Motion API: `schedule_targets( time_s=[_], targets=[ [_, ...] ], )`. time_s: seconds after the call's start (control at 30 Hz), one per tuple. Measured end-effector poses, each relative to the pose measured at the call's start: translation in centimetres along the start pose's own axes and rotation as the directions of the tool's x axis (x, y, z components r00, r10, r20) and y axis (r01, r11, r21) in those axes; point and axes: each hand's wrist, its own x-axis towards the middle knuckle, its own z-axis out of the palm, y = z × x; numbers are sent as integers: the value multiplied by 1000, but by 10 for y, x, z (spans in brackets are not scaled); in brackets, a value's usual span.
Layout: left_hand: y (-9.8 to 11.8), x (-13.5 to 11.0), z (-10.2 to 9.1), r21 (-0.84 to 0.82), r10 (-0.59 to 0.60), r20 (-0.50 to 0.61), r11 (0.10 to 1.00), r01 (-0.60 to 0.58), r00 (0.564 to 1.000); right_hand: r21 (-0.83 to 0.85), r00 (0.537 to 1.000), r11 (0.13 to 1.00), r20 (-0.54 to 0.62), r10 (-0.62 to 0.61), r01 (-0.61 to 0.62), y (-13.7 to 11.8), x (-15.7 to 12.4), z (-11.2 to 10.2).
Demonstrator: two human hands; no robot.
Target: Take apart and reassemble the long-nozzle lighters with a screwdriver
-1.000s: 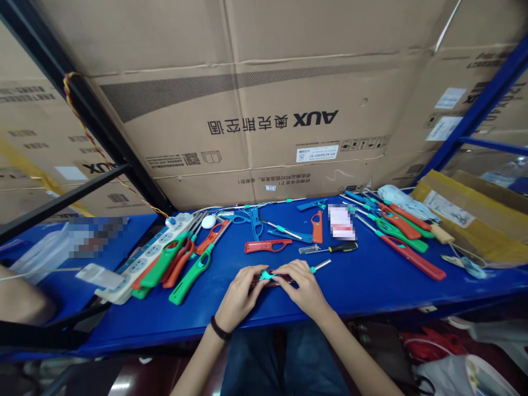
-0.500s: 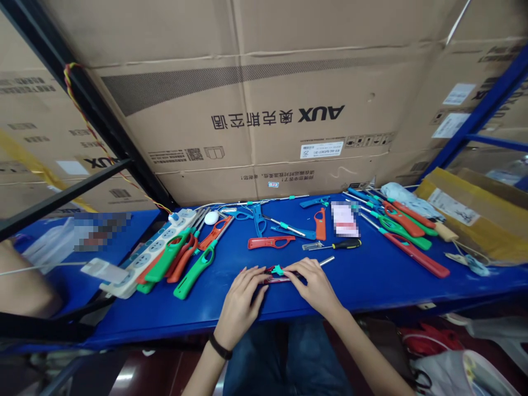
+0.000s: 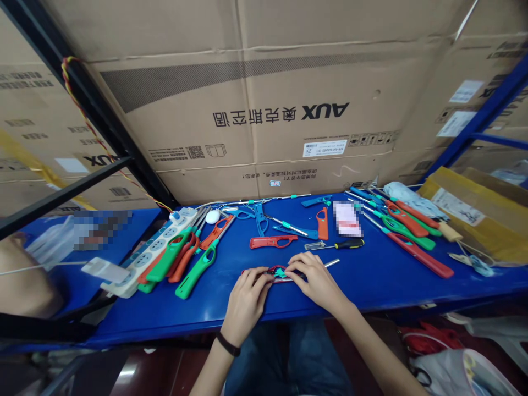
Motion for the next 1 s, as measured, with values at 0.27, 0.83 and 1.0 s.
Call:
schedule_targets(
  time_s=[0.27,0.83,1.0],
  targets=[
    [0,-3,2,34,-33,20,999,32,999,54,998,997,31,52,-53,-2,-1,5],
    [-3,-5,3,55,27,-23,998,-26,999,-142,988,978,44,-146,150,-8,-4,5],
    [-5,-3,1,20,36,0,999,-36,999,-230,982,955,40,-183,187,-7,-5,11]
  ],
)
